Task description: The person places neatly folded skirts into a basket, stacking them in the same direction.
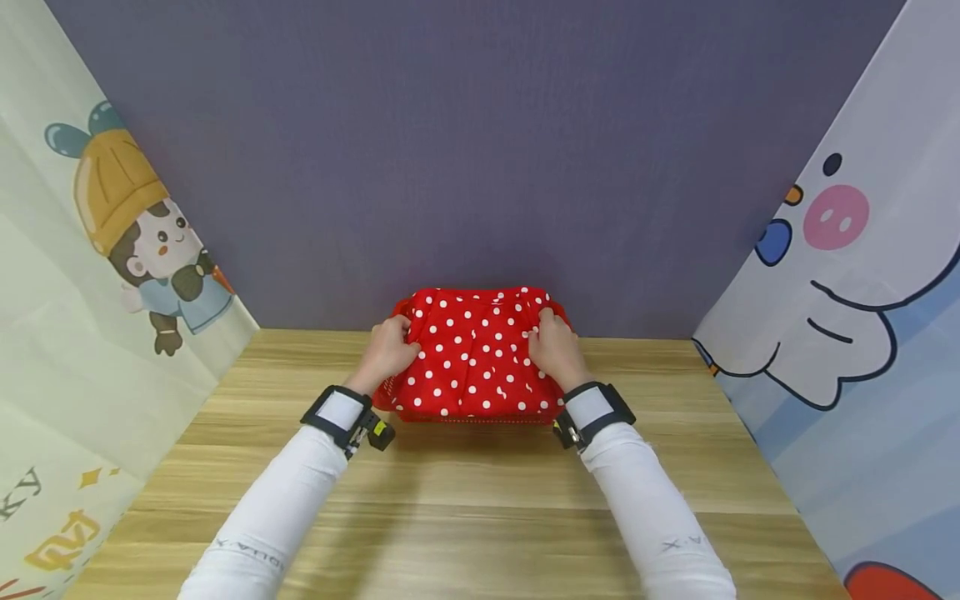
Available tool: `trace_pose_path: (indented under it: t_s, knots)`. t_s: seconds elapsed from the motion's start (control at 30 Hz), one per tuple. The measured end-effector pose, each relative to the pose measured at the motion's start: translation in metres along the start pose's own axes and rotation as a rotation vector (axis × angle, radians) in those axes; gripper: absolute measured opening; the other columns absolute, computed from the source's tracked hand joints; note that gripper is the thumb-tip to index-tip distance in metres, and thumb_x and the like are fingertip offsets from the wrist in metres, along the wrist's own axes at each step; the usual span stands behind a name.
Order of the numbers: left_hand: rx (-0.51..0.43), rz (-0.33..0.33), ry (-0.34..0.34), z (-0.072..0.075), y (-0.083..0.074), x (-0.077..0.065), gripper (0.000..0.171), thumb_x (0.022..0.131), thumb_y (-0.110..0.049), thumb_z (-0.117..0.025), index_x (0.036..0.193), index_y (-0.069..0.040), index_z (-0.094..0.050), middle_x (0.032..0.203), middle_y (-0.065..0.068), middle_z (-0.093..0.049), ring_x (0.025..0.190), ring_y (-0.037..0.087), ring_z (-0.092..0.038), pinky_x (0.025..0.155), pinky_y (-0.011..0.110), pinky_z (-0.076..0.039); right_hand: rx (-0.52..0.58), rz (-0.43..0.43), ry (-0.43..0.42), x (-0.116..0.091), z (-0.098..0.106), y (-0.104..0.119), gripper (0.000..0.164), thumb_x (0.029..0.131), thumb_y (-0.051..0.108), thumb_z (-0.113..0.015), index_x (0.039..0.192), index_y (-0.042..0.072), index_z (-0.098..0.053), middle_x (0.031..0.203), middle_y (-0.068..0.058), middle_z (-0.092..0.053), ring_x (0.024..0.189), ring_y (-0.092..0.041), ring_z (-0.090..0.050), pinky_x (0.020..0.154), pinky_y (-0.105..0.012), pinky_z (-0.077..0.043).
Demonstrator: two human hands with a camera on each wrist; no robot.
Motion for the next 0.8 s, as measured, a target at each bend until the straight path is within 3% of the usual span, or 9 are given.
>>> trace_pose_path:
  t_s: [0.2,0.4,0.8]
  knots:
    - [-0.009,0.021,0.025,-0.001,-0.002,0.010,0.025,0.080,-0.011,-0.061,0.103,-0.002,-0.055,0.092,0.013,-0.062,0.080,0.026,-0.062,0.066,0.037,-0.054,-0.020,-0.039,0.037,0.013,0.000,-0.002,0.039,0.089,0.012,-0.053,0.119,-0.010,-0.040,0.105,-0.027,-0.055,0.094,-0.039,-0.059,0.079,-0.051,-0.050]
    - [0.021,0.015,0.005,-0.002,-0.003,0.020,0.022,0.081,-0.011,-0.060,0.100,-0.003,-0.054,0.093,0.013,-0.061,0.083,0.028,-0.061,0.070,0.039,-0.053,-0.021,-0.083,0.065,0.022,-0.001,-0.003,0.042,0.089,0.014,-0.054,0.121,-0.008,-0.039,0.109,-0.026,-0.055,0.095,-0.038,-0.059,0.080,-0.050,-0.050]
    - [0.115,0.062,0.042,-0.016,0.006,0.033,0.032,0.080,-0.014,-0.063,0.109,-0.004,-0.056,0.101,0.014,-0.062,0.088,0.031,-0.060,0.074,0.042,-0.051,-0.024,-0.202,0.165,0.029,-0.022,-0.014,0.047,0.091,0.018,-0.053,0.127,-0.006,-0.036,0.118,-0.025,-0.053,0.099,-0.037,-0.058,0.084,-0.048,-0.049]
Point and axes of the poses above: each hand's wrist, its own x-axis towards the middle knuckle, its own z-axis out of the back of the hand, y = z × x, the point moved 8 cm from there along x, towards the middle knuckle
